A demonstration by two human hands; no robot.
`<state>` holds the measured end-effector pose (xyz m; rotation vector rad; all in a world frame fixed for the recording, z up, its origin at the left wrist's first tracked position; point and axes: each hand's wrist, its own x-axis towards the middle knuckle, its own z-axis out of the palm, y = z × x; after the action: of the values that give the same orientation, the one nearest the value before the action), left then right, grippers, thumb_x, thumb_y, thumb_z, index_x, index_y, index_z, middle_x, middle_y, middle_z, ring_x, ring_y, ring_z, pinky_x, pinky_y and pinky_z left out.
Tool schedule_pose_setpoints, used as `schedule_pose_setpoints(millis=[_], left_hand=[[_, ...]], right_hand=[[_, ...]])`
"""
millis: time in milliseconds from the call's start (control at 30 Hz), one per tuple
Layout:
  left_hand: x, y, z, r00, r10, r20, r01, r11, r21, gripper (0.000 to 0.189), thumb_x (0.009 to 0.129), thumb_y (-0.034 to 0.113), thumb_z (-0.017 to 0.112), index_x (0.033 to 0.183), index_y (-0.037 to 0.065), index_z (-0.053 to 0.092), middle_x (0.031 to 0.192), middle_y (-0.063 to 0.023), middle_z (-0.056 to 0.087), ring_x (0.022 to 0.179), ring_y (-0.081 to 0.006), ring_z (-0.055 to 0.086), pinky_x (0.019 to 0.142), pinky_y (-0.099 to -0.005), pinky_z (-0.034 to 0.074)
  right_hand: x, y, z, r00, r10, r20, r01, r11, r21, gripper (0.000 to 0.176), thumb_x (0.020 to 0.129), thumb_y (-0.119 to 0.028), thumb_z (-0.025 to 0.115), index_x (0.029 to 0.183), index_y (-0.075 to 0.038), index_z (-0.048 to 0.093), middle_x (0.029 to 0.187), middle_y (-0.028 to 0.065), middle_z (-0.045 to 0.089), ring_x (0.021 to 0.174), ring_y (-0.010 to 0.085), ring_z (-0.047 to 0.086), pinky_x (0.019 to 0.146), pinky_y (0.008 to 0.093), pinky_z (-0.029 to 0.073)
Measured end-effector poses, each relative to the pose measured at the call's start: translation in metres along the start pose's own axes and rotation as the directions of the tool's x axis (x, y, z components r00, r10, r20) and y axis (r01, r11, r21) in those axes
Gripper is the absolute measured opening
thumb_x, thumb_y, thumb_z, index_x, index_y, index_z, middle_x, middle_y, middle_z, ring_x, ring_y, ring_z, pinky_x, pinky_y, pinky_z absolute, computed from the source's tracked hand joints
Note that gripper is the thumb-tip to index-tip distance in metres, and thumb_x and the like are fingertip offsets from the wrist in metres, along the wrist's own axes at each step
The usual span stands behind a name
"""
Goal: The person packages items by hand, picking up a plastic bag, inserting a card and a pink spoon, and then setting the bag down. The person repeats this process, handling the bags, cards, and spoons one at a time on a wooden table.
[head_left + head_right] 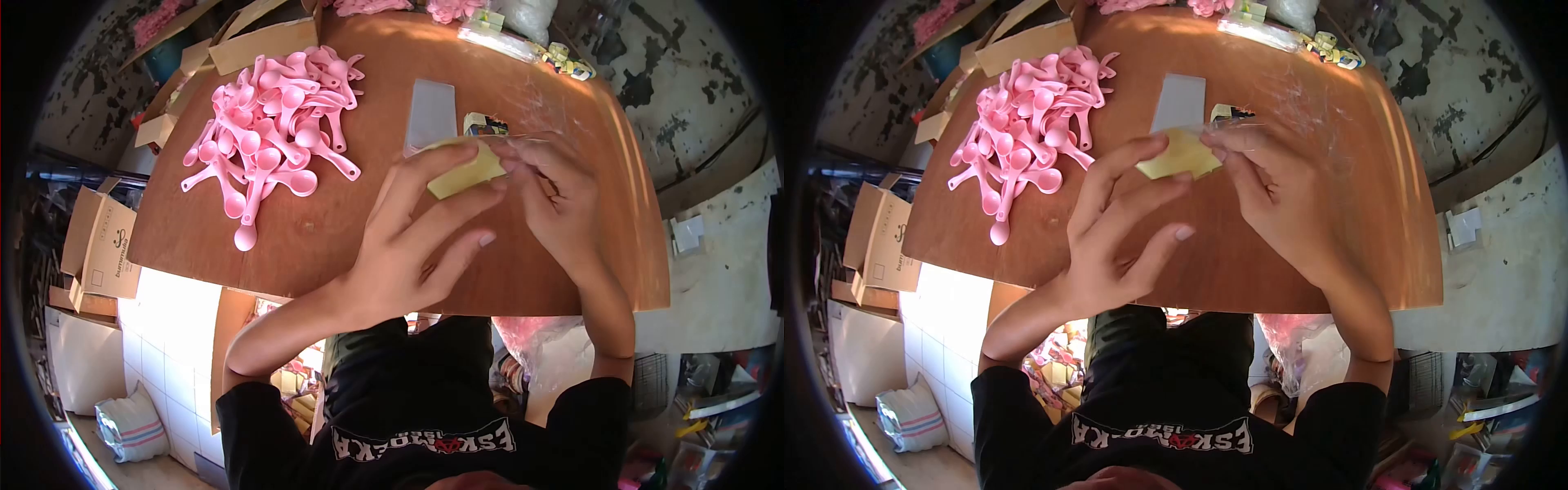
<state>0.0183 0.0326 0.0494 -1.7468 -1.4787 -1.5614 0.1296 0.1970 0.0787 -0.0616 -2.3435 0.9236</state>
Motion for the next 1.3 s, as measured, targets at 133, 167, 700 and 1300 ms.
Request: schedule_pose_setpoints(millis=[133, 167, 700, 1300], left_hand=[[-0.031, 0.021, -0.001, 0.668, -0.565, 0.485, 0.726, 0.349, -0.593, 0.034, 0.091, 0.025, 0.062, 0.117, 0.004, 0.054, 0.131, -0.0159, 0.046, 0.117, -0.0270, 0.049, 0.096, -0.0405, 0.041], [-0.034, 0.019, 0.008, 0.667, -0.569, 0.481, 0.725, 0.345, -0.597, 0.034, 0.091, 0.025, 0.062, 0.117, 0.004, 0.054, 0.131, -0.0159, 0.046, 0.117, -0.0270, 0.049, 0.096, -0.0405, 0.041], [-0.055, -0.011, 0.032, 0.527, -0.727, 0.440, 0.107, -0.456, -0.883, 0.043, 0.098, 0.021, 0.041, 0.136, 0.003, 0.036, 0.128, -0.0183, 0.052, 0.120, -0.0306, 0.051, 0.100, -0.0423, 0.045], [-0.070, -0.015, 0.000, 0.225, -0.973, 0.058, -0.067, -0.075, -0.995, 0.031, 0.098, 0.021, 0.047, 0.127, 0.010, 0.044, 0.100, -0.0111, 0.060, 0.094, -0.0248, 0.062, 0.088, -0.0454, 0.052]], right_hand=[[-0.016, -0.018, -0.001, 0.904, -0.379, -0.199, 0.278, 0.873, -0.401, 0.018, 0.085, 0.006, 0.060, 0.102, 0.002, 0.066, 0.095, 0.0118, 0.064, 0.088, 0.0218, 0.064, 0.074, 0.0263, 0.051], [-0.024, -0.018, 0.004, 0.905, -0.379, -0.192, 0.280, 0.873, -0.399, 0.018, 0.085, 0.006, 0.060, 0.102, 0.002, 0.066, 0.095, 0.0118, 0.064, 0.088, 0.0218, 0.064, 0.074, 0.0263, 0.051], [-0.052, -0.003, 0.046, 0.798, -0.491, 0.350, 0.600, 0.584, -0.547, 0.031, 0.083, -0.027, 0.064, 0.103, -0.004, 0.066, 0.123, 0.0042, 0.058, 0.114, 0.0241, 0.053, 0.088, 0.0456, 0.050], [-0.008, -0.023, 0.027, 0.816, -0.549, 0.182, 0.573, 0.724, -0.384, 0.021, 0.077, -0.011, 0.069, 0.098, -0.013, 0.067, 0.095, 0.0005, 0.063, 0.083, 0.0199, 0.061, 0.075, 0.0341, 0.052]])
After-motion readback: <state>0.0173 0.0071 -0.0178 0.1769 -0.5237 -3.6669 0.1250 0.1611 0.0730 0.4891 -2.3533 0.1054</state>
